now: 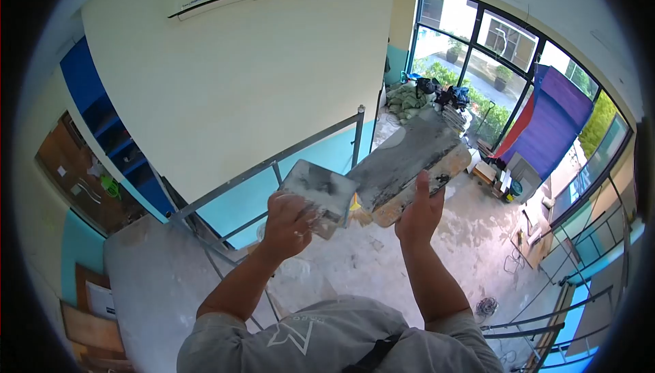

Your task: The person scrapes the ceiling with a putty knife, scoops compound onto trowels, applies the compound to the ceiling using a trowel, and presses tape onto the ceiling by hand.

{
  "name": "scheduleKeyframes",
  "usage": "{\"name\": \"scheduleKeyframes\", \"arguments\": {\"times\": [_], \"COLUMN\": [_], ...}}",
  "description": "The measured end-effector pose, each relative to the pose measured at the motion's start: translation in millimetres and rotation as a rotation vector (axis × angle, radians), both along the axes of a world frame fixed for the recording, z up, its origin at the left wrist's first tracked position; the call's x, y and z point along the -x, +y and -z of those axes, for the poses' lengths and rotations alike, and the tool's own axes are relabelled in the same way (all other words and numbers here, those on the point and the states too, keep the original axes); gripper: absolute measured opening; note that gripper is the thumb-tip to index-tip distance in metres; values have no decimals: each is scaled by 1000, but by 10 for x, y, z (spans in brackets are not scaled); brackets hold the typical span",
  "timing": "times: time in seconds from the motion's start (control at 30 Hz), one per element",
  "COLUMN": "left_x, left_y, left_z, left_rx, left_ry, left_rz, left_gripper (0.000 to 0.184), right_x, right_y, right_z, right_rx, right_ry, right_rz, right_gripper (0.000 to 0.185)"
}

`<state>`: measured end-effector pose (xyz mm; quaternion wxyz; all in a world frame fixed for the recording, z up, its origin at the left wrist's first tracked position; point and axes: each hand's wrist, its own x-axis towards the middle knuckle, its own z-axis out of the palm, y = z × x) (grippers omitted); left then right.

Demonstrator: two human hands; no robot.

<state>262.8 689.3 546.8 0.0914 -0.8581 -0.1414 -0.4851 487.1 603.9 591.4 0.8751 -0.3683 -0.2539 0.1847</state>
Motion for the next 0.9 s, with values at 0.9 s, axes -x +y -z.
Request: {"name": "scheduleKeyframes", "arguments": {"times": [0.9], "left_x": [-690], "left_y": [1032], "left_z": [-4907], "left_rx": [-601], "left_ry": [-715], "left_rz": [-78], "left_gripper": [37], "right_x": [-440], "right_y": [-774], "right_z": [1155], "right_rx": [725], "right_ry": [-443], "right_rz": [238], "right_gripper": [37]}}
